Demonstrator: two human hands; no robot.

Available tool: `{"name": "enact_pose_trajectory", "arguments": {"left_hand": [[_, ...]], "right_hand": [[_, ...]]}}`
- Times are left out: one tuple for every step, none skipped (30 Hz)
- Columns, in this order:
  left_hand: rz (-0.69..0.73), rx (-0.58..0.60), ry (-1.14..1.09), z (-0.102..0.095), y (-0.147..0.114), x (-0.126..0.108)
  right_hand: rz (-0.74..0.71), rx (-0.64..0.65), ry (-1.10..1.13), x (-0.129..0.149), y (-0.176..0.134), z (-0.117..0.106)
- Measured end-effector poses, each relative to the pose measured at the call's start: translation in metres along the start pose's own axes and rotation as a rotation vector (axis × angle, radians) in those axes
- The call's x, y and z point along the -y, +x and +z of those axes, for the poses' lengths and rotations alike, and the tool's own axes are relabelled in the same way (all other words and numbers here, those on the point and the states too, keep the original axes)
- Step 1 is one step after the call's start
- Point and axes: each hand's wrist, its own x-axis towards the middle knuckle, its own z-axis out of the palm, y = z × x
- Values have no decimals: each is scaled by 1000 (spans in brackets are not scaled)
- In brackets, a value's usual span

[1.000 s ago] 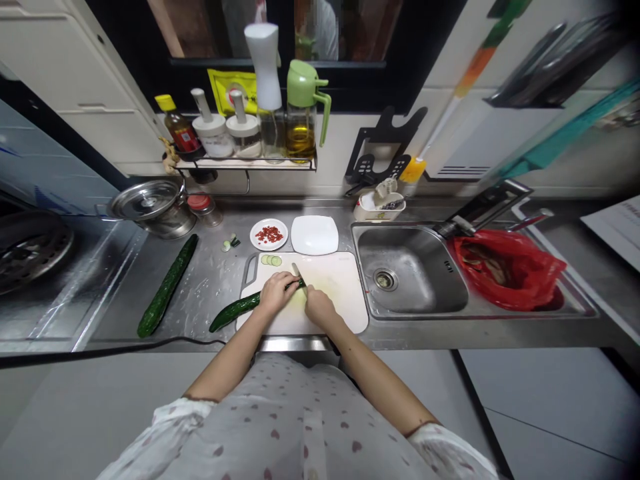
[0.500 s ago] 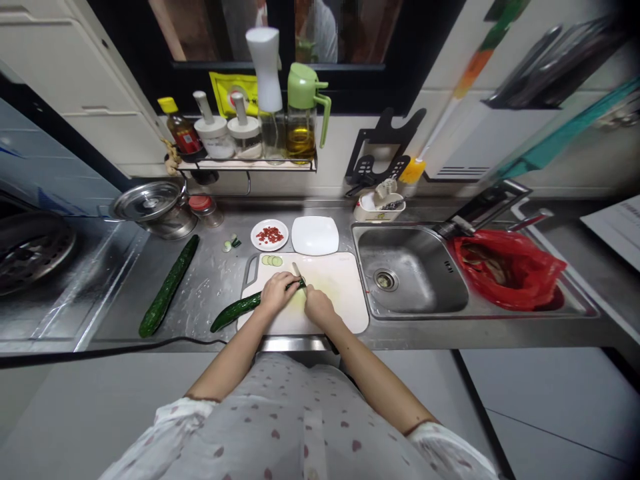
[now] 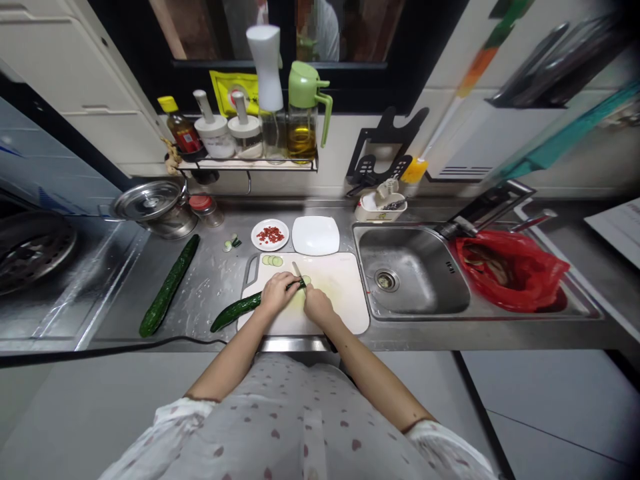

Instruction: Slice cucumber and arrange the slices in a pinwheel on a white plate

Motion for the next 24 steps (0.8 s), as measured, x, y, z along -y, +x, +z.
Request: {"name": "enact_pose_trajectory", "arguments": {"left_hand": [[0,-1,-3,0,0,0],[0,0,-6,0,0,0],[0,0,-7,1,0,1],[-2,0,-6,1,0,1],[-4,0,-5,1,0,1],[-6,-2,-2,1,-1,1],[-8,-3,1,1,-1,1],[-9,-3,3,1,-1,1],[-9,-4,4,1,-1,1],[-9,-5,4,1,-1,1],[-9,-5,4,1,-1,1],[-9,-6,4,1,-1,0],[-10,-8,4,1,-1,0],[-11,-8,3,1,-1,0],[-11,-8,3,1,-1,0],[-11,-8,2,1,-1,0],[-10,-8,3,1,-1,0],[-11,-9,3,1,-2,-1],[-11,-10,2,1,-2,-1],[-11,-12,0,1,-2,-1],[-12,-14,-2,1,-2,-1],[-13,-16,-5,2,-2,0],[-15,-18,-6,2,-2,0],[-18,-20,-6,2,-2,0]], "right_hand": [[0,-1,3,0,0,0],[1,-3,5,0,1,1],[1,-7,7,0,1,1],[0,-11,6,0,1,2],[0,-13,2,0,1,2],[0,-13,-3,0,1,2],[2,-14,-9,0,1,2],[5,-13,-13,1,0,1],[8,-12,-15,1,0,1],[11,-12,-15,2,-1,1],[11,-13,-14,2,-2,0],[11,-11,-12,3,-3,0],[14,-8,-11,3,-5,0],[18,-3,-10,2,-7,1],[25,0,-11,1,-9,3],[32,1,-14,0,-11,5],[38,1,-18,-3,-14,8],[43,-4,-23,-5,-17,12],[43,-15,-26,-8,-19,16],[45,-20,-28,-10,-22,19],[47,-26,-30,-12,-23,22],[48,-30,-31,-13,-25,25],[48,-31,-32,-14,-25,26],[47,-31,-32,-13,-25,26]]}}
